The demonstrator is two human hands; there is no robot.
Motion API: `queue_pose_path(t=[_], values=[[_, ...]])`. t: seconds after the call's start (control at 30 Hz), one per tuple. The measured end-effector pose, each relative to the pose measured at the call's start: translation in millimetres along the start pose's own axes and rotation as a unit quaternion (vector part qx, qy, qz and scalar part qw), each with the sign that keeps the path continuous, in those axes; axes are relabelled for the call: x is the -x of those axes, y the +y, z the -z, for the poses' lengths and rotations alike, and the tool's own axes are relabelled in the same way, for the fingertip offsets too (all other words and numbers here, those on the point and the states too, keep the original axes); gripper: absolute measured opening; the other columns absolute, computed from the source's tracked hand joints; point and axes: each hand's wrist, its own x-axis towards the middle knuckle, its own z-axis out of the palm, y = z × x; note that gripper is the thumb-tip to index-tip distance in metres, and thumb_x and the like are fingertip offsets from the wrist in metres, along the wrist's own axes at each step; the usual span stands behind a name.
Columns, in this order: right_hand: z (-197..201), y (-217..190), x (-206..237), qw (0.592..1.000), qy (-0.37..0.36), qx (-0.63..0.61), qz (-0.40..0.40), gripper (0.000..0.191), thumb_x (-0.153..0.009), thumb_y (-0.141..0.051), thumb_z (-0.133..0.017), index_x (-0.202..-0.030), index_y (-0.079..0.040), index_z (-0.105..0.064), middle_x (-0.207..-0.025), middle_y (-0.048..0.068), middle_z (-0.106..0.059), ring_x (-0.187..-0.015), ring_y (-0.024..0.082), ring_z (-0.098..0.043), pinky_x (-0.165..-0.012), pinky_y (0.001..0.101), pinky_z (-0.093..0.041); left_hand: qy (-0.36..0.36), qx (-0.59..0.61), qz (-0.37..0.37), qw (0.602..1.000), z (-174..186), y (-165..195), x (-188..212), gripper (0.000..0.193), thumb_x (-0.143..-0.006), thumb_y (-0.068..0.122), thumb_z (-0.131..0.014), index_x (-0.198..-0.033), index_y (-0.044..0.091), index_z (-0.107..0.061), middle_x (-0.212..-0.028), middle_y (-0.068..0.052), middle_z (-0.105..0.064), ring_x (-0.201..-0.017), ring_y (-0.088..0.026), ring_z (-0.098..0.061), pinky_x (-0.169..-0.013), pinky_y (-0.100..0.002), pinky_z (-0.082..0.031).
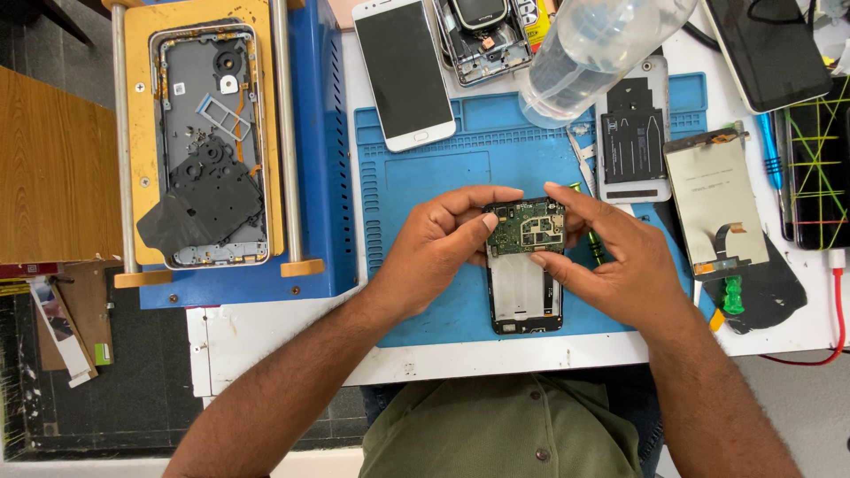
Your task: The person repairs a disassembled smartphone on a blue mat. They use a green screwdriver to unscrew components, lift the motherboard out of the phone frame by hand, pry at connectors with a wooden stick and tweezers, reposition the board, and finally handle the phone's back cover and battery assembly.
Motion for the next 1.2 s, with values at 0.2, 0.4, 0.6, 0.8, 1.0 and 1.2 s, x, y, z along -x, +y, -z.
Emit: queue_pose_path(t=[0.2,0.4,0.6,0.8,1.0,1.2], values=[[-2,1,1,1.0,0.008,-0.007,0.015,0.073,-0.08,-0.021,-0.087,-0.146,-0.013,-0.059,-0.1,0.005,-0.074,-0.088,0.012,-0.071,-0.077,0.0279,-0.06,0.007,-0.021,0.011,1.0,1,2,3,0.033,-0.109,0.018,-0.055,-0.136,0.003,-0.065,-0.113,-0.009,-0.074,-0.099,-0.013,-0.071,-0.083,-0.032,-0.063],[-2,1,2,1.0,0.008,0.0,0.02,0.073,-0.079,-0.021,-0.088,-0.146,-0.013,-0.059,-0.099,0.005,-0.074,-0.086,0.012,-0.07,-0.078,0.0276,-0.06,0.015,-0.027,0.008,0.999,-1,1,1,0.032,-0.109,0.021,-0.056,-0.134,0.004,-0.067,-0.111,-0.009,-0.075,-0.098,-0.013,-0.072,-0.083,-0.032,-0.063],[-5,-2,1,0.999,0.021,0.021,0.032,0.072,-0.078,-0.02,-0.088,-0.144,-0.012,-0.06,-0.103,0.007,-0.074,-0.089,0.014,-0.07,-0.079,0.0294,-0.058,0.021,-0.011,0.029,0.999,4,2,-1,0.033,-0.108,0.021,-0.056,-0.133,0.004,-0.068,-0.11,-0.008,-0.075,-0.097,-0.013,-0.072,-0.082,-0.032,-0.063],[-3,-7,-8,0.994,0.031,0.039,0.093,0.066,-0.079,-0.017,-0.088,-0.139,-0.011,-0.063,-0.12,0.011,-0.066,-0.1,0.018,-0.066,-0.079,0.0294,-0.058,0.023,-0.016,0.031,0.999,7,3,-1,0.033,-0.108,0.022,-0.057,-0.132,0.004,-0.069,-0.109,-0.009,-0.076,-0.096,-0.014,-0.072,-0.081,-0.032,-0.063],[-6,-9,-9,0.995,0.044,0.038,0.084,0.069,-0.078,-0.017,-0.09,-0.14,-0.008,-0.061,-0.125,0.011,-0.062,-0.1,0.017,-0.064,-0.081,0.0295,-0.056,0.019,-0.008,0.02,1.0,9,4,-1,0.034,-0.108,0.023,-0.057,-0.134,0.004,-0.068,-0.111,-0.009,-0.075,-0.097,-0.013,-0.071,-0.083,-0.031,-0.063],[-5,-10,-8,0.993,0.047,0.051,0.092,0.065,-0.076,-0.016,-0.09,-0.135,-0.008,-0.064,-0.126,0.013,-0.062,-0.103,0.018,-0.066,-0.081,0.0299,-0.057,0.015,-0.004,0.024,1.0,10,5,-2,0.033,-0.108,0.022,-0.057,-0.133,0.003,-0.068,-0.11,-0.009,-0.075,-0.098,-0.014,-0.072,-0.084,-0.033,-0.063]])
